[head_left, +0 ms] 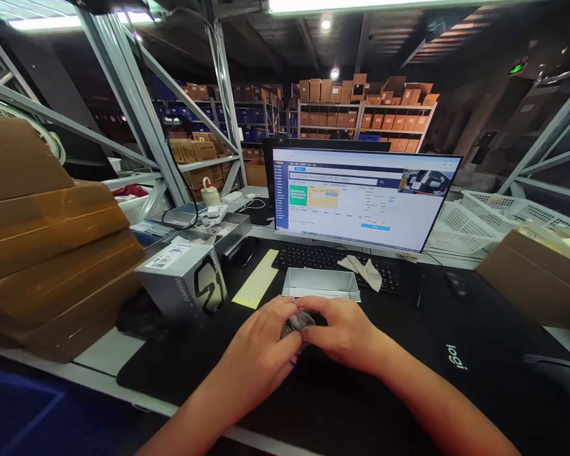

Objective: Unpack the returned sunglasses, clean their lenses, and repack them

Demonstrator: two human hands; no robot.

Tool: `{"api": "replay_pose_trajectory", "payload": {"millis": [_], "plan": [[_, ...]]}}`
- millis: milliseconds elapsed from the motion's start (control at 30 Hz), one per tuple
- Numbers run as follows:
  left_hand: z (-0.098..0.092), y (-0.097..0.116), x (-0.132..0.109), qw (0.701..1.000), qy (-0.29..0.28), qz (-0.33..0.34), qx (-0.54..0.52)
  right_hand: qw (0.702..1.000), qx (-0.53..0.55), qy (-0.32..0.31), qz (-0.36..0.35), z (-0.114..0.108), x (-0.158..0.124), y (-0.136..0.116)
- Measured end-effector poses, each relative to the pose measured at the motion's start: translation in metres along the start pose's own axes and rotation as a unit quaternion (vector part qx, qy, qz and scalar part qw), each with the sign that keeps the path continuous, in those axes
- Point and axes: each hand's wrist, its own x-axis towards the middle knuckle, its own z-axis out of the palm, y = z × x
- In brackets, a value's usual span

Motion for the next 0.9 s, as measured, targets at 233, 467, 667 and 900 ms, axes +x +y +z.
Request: {"api": "replay_pose_trajectory", "payload": {"millis": [233,467,667,900], "plan": [[-0.018,-0.003,-0.014,0.994,-0.105,0.0,-0.04,0.989,-0.057,-0.076,-0.117,-0.004,0.007,0.007],[-0.028,-0.01,-0.025,0.998,0.019,-0.022,0.063,0.991,-0.043,-0.107,-0.07,-0.019,0.012,0.008],[-0.02,-0.006,-0.022,0.997,0.059,-0.043,0.007,0.976,0.02,-0.217,-0.019,-0.014,0.008,0.003],[-0.026,-0.012,-0.036,0.98,-0.064,-0.131,-0.134,0.981,-0.088,-0.153,-0.084,-0.013,0.007,0.021]]}}
